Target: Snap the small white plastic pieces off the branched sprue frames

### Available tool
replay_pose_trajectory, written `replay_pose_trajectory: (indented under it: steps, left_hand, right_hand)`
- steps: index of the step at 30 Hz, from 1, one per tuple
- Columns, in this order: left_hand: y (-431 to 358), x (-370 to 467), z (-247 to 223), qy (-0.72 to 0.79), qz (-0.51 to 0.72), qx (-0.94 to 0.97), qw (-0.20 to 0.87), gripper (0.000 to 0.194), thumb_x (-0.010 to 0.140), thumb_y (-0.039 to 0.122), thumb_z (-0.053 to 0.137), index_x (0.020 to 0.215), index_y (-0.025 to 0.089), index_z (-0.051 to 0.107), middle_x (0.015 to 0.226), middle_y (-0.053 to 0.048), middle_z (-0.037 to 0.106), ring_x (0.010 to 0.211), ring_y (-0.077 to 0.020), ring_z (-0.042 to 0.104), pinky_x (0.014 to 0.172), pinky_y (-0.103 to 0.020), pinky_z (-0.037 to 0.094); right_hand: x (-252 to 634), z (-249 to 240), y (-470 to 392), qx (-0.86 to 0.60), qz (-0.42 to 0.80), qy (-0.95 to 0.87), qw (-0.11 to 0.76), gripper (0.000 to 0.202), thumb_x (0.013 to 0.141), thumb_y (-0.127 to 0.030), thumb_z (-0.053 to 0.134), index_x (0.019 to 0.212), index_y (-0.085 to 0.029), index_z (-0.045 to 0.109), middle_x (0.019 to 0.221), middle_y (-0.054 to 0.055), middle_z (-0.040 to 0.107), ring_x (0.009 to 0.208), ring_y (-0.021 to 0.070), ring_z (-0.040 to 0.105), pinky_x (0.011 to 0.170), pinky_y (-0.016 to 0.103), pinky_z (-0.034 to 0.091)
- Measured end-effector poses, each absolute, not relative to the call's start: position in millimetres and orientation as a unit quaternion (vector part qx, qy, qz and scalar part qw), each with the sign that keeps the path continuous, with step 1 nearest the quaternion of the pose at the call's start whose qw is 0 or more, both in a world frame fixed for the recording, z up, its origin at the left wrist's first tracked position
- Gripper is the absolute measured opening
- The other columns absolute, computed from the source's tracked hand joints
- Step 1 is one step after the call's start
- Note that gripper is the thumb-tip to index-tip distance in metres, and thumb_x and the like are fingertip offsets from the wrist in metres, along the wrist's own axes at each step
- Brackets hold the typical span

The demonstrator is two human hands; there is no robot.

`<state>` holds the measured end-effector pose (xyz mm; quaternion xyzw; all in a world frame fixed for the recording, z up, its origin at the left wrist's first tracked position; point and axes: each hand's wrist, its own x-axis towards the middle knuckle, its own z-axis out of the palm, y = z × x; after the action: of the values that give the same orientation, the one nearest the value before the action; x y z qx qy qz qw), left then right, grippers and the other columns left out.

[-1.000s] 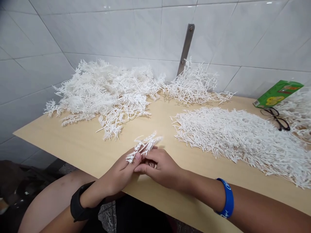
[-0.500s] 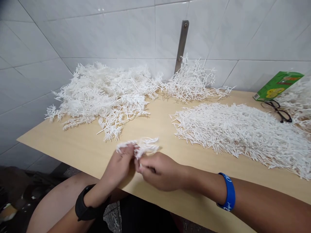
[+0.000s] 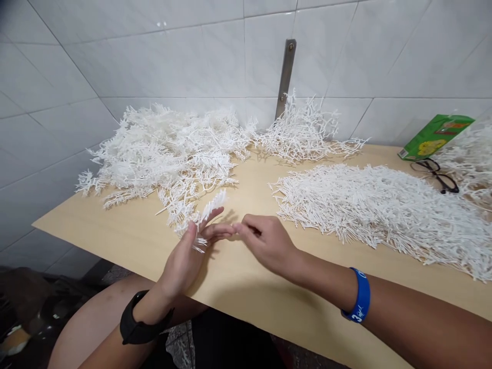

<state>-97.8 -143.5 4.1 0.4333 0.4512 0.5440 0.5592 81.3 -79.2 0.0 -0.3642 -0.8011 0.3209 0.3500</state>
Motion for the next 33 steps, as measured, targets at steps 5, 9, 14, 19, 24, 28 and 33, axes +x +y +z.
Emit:
replay_pose_trajectory:
  steps: [5,9,14,19,24,28,33]
  left_hand:
    - [-155.5,-92.6,11.3,0.508,0.448,0.562,0.474,0.044,0.099,0.048,0.040,0.124,0.023,0.066,0.129,-0.006,0.068,0.137,-0.0261,0.045,0.119,-0.039,0.025]
    - [-155.3,-88.1,17.8,0.473,0.434,0.615,0.457,0.043,0.100,0.042,0.039,0.131,0.022,0.062,0.137,-0.007,0.062,0.137,-0.0263,0.045,0.119,-0.038,0.026]
    - [-148.9,-94.8,9.4,0.494,0.433,0.597,0.461,0.046,0.101,0.044,0.037,0.114,0.016,0.071,0.116,-0.010,0.073,0.109,-0.0262,0.065,0.102,-0.036,0.045]
    - [-145.7,-98.4,3.8,0.536,0.443,0.577,0.428,0.047,0.098,0.047,0.041,0.096,0.015,0.075,0.095,-0.009,0.078,0.090,-0.0247,0.071,0.086,-0.032,0.052]
    - [-146.2,-94.4,8.0,0.546,0.443,0.567,0.430,0.044,0.097,0.042,0.042,0.083,0.015,0.074,0.083,-0.008,0.078,0.079,-0.0231,0.071,0.077,-0.030,0.053]
    - [-145.6,-93.9,7.8,0.552,0.448,0.557,0.430,0.042,0.095,0.041,0.046,0.075,0.015,0.072,0.077,-0.008,0.076,0.076,-0.0224,0.071,0.076,-0.029,0.053]
    - [-139.3,-93.8,4.6,0.541,0.548,0.391,0.503,0.042,0.092,0.050,0.049,0.071,0.017,0.063,0.046,0.001,0.061,0.042,-0.0155,0.059,0.053,-0.028,0.052]
  right_hand:
    - [76.1,-3.0,-94.1,-0.212,0.328,-0.858,0.334,0.022,0.093,-0.036,0.059,0.087,-0.016,0.066,0.070,0.001,0.064,0.059,0.0110,0.052,0.058,0.022,0.038]
    - [76.9,-7.8,-92.7,-0.163,0.303,-0.886,0.310,0.031,0.096,-0.023,0.049,0.068,-0.016,0.061,0.056,-0.001,0.055,0.053,0.0098,0.045,0.057,0.022,0.035]
    - [77.0,-4.3,-91.6,-0.134,0.350,-0.885,0.274,0.036,0.095,-0.020,0.046,0.060,-0.018,0.045,0.054,-0.004,0.043,0.052,0.0089,0.039,0.057,0.022,0.033]
    - [73.8,-3.0,-92.6,-0.104,0.384,-0.875,0.275,0.037,0.094,-0.019,0.044,0.060,-0.021,0.029,0.055,-0.006,0.030,0.053,0.0090,0.031,0.058,0.024,0.031]
    - [71.7,-2.7,-91.6,-0.089,0.397,-0.872,0.273,0.036,0.092,-0.020,0.044,0.060,-0.021,0.026,0.055,-0.007,0.027,0.053,0.0092,0.029,0.059,0.025,0.031]
    - [72.7,0.8,-88.9,-0.073,0.410,-0.863,0.286,0.036,0.090,-0.019,0.043,0.059,-0.022,0.025,0.053,-0.007,0.024,0.051,0.0090,0.028,0.059,0.024,0.033]
    - [79.3,1.7,-102.5,0.027,0.408,-0.882,0.235,0.032,0.087,-0.014,0.045,0.059,-0.021,0.031,0.052,-0.007,0.035,0.048,0.0087,0.032,0.057,0.023,0.034]
